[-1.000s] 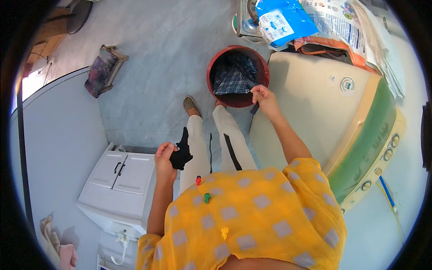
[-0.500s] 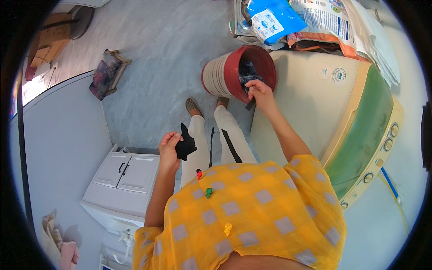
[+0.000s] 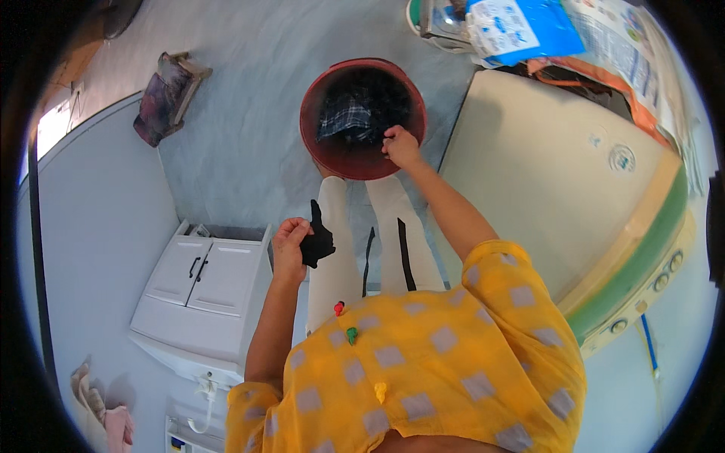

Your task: The person washes a black cloth by hand in a bathroom sink, scrubbing it under running water. They then move to a red bucket, pour liquid detergent onto clothes inside, and place the wet black cloth on top of the pile. The person walks through the house, briefly touching a fan and a pink-covered object before returning to the laundry area.

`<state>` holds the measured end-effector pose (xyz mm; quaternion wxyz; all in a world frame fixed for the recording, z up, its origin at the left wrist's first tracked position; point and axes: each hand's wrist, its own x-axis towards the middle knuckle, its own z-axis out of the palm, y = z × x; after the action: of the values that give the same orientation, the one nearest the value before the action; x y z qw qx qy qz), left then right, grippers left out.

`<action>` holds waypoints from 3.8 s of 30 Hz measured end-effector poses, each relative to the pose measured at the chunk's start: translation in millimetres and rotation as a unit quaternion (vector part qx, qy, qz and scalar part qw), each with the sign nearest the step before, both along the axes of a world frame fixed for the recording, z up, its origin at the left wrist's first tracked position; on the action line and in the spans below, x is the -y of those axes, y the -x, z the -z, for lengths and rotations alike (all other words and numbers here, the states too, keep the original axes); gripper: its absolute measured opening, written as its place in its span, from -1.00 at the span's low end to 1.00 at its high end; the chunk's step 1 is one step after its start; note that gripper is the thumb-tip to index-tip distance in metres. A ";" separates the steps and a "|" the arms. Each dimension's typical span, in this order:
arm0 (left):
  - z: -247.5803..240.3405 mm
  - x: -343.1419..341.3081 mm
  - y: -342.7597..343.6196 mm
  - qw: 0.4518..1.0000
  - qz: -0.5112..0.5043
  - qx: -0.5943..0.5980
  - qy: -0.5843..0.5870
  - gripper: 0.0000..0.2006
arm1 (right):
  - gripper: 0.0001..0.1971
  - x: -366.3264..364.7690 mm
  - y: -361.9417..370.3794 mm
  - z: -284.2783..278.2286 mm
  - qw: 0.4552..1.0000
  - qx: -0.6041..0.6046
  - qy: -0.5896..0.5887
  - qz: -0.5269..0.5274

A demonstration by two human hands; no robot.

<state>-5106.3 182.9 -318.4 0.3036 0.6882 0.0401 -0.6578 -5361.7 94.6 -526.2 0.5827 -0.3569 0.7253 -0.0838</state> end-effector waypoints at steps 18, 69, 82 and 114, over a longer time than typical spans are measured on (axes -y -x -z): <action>251.1 37.5 33.7 0.954 0.250 0.164 0.016 -0.67 | 0.15 16.1 -28.1 267.5 0.901 -0.211 -0.291 -0.243; -289.6 269.1 -29.4 0.679 0.449 0.246 0.526 -0.71 | -0.43 61.2 49.9 -296.2 0.971 0.198 0.063 0.120; -358.5 274.8 40.2 0.564 0.492 0.198 0.633 -0.87 | -0.43 38.1 91.5 -313.2 0.971 0.175 0.133 0.097; -366.7 272.5 61.4 0.777 0.475 -0.148 0.385 -0.94 | -0.45 -10.2 76.9 -345.9 0.922 -0.017 0.370 0.111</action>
<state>-5167.7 -89.6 48.3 0.1831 0.3396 -0.5040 -0.7728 -5438.7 104.8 -180.3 0.3838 -0.4655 0.6873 -0.4045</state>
